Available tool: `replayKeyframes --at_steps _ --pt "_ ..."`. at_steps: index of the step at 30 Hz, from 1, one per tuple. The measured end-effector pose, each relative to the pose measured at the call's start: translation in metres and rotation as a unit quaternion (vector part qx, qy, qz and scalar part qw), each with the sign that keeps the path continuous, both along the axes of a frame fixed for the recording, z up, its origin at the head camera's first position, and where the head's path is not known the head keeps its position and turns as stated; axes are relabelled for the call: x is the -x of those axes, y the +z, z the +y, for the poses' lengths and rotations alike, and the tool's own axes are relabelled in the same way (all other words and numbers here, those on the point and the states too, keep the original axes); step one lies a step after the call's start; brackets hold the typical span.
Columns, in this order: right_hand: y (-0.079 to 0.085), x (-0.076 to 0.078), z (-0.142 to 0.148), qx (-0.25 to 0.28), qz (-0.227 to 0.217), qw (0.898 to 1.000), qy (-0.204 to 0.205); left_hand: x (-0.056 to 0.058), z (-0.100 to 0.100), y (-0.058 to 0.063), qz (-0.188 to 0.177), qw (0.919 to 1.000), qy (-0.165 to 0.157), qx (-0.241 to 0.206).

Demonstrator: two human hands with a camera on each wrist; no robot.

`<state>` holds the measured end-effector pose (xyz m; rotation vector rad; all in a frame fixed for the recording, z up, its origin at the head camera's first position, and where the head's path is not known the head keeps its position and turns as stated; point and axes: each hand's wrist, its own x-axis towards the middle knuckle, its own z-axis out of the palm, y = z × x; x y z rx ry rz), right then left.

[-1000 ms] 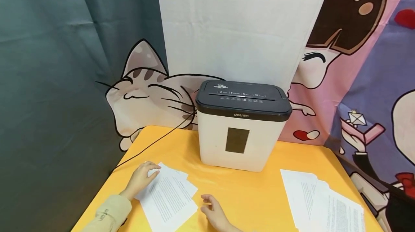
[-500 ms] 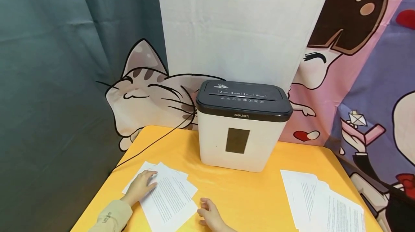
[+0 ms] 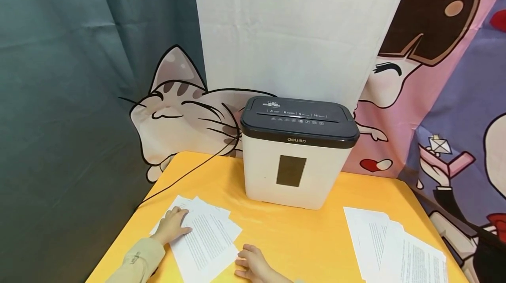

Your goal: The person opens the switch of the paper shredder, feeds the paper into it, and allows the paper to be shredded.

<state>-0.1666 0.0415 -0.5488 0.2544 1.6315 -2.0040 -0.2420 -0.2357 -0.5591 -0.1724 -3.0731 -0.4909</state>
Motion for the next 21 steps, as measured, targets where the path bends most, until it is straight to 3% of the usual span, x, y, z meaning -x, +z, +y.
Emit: replayKeyframes --at_steps 14,21 --pt "-0.0058 0.0025 -0.0002 0.016 -0.011 1.0 -0.005 0.0018 0.0042 0.0064 -0.017 0.9996 0.023 0.0" --pt "-0.008 0.0024 0.0044 0.015 -0.014 1.0 0.001 0.0067 -0.0024 0.0099 -0.036 0.9978 0.025 -0.05"
